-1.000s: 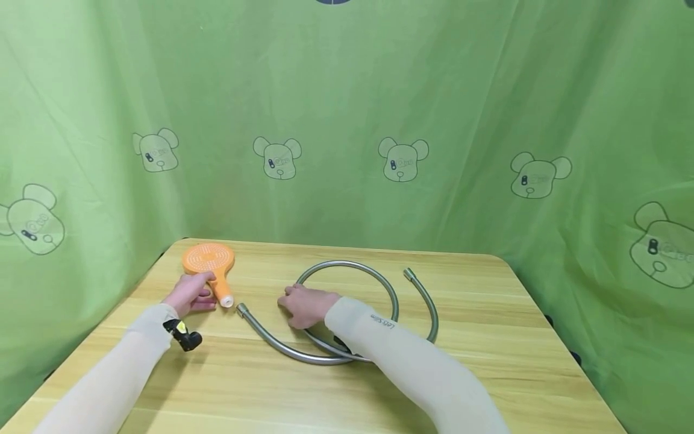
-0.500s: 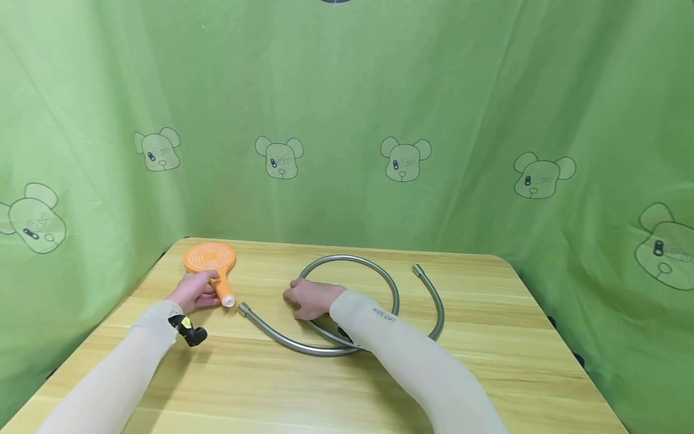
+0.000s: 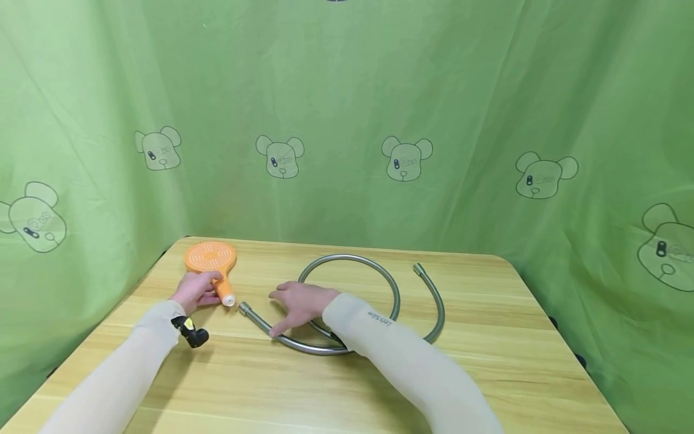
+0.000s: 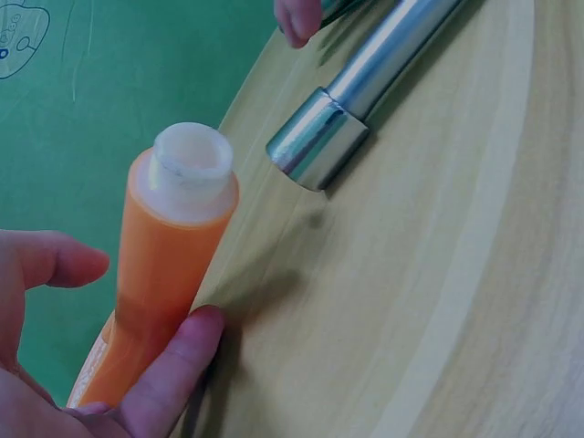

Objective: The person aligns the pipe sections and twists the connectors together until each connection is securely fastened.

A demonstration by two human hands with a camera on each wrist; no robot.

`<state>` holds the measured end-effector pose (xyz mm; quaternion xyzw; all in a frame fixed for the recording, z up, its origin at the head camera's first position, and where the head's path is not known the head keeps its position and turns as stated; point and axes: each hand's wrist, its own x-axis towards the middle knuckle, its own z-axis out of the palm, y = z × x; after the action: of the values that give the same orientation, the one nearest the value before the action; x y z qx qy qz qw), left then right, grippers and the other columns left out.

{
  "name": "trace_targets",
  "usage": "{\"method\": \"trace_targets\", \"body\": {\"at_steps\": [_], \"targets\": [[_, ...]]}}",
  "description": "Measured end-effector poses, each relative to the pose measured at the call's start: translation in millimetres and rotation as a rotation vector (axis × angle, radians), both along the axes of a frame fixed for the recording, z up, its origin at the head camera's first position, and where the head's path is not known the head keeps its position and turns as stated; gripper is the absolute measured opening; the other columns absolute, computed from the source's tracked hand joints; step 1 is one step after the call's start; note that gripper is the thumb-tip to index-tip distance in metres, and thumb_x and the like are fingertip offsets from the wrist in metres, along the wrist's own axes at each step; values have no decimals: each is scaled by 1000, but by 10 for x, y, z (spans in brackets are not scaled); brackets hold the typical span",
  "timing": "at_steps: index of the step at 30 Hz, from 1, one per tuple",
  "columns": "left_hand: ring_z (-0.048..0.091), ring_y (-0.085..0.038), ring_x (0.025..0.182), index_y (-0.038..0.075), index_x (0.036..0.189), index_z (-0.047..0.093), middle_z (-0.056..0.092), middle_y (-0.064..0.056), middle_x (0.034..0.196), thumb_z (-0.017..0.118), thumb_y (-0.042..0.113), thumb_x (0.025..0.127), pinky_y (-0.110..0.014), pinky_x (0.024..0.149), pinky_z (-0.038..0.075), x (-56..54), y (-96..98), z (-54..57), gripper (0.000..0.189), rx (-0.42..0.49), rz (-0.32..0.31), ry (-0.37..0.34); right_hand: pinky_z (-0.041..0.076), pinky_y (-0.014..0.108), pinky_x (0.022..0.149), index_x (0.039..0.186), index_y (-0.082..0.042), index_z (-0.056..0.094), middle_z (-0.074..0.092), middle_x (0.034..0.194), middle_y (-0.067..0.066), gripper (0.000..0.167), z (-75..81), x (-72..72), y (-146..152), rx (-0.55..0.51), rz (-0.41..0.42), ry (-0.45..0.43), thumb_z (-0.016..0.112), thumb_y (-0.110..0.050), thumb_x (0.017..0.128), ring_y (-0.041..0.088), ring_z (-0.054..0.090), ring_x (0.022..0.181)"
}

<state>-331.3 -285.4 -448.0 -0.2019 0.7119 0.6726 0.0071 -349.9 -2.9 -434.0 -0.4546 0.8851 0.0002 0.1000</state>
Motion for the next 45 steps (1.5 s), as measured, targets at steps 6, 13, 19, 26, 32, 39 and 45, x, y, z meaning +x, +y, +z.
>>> {"method": "trace_targets", "body": {"at_steps": [6,13,19,26,32,39,45], "targets": [[68,-18,74,-6,152,20,49,-33,137,62,7,92,-37,76,63,17,17,-33,74,7,35,47,32,40,121,158,-16,33,30,164,12,109,-39,97,-105,24,-3,-26,65,-80,75,26,29,151],[68,-18,68,0,154,6,44,-35,137,69,5,89,-37,73,64,6,29,-79,91,-2,64,76,32,37,121,157,-17,34,30,163,11,107,-110,136,-162,40,12,10,67,-78,76,24,30,151],[67,-17,70,9,158,8,39,-33,142,72,5,87,-35,67,63,-16,15,-107,95,-41,43,85,34,40,121,157,-21,35,29,164,9,104,-126,149,-193,52,-5,5,66,-79,76,24,28,152],[66,-18,82,3,157,23,41,-30,143,69,8,90,-30,71,63,-31,13,-77,81,-88,-8,70,35,41,120,156,-21,35,27,165,9,102,-122,133,-216,54,-7,4,65,-78,77,24,26,152],[64,-29,105,2,158,23,41,-32,147,67,8,91,-29,78,62,-17,5,-50,80,-60,-24,53,34,39,121,156,-19,37,27,165,10,101,-123,134,-238,45,4,-1,67,-76,78,24,27,152],[65,-21,93,2,159,17,42,-34,144,64,7,95,-29,79,61,-29,-13,-52,80,-4,-69,51,32,39,122,155,-18,37,26,165,10,101,-137,121,-246,37,0,-15,68,-75,78,25,26,152],[65,-16,84,2,160,14,43,-35,142,63,6,95,-31,80,62,-40,-24,-52,82,9,-93,46,31,42,122,155,-23,36,24,166,10,98,-139,119,-237,28,-4,-45,67,-75,79,25,25,153]]}}
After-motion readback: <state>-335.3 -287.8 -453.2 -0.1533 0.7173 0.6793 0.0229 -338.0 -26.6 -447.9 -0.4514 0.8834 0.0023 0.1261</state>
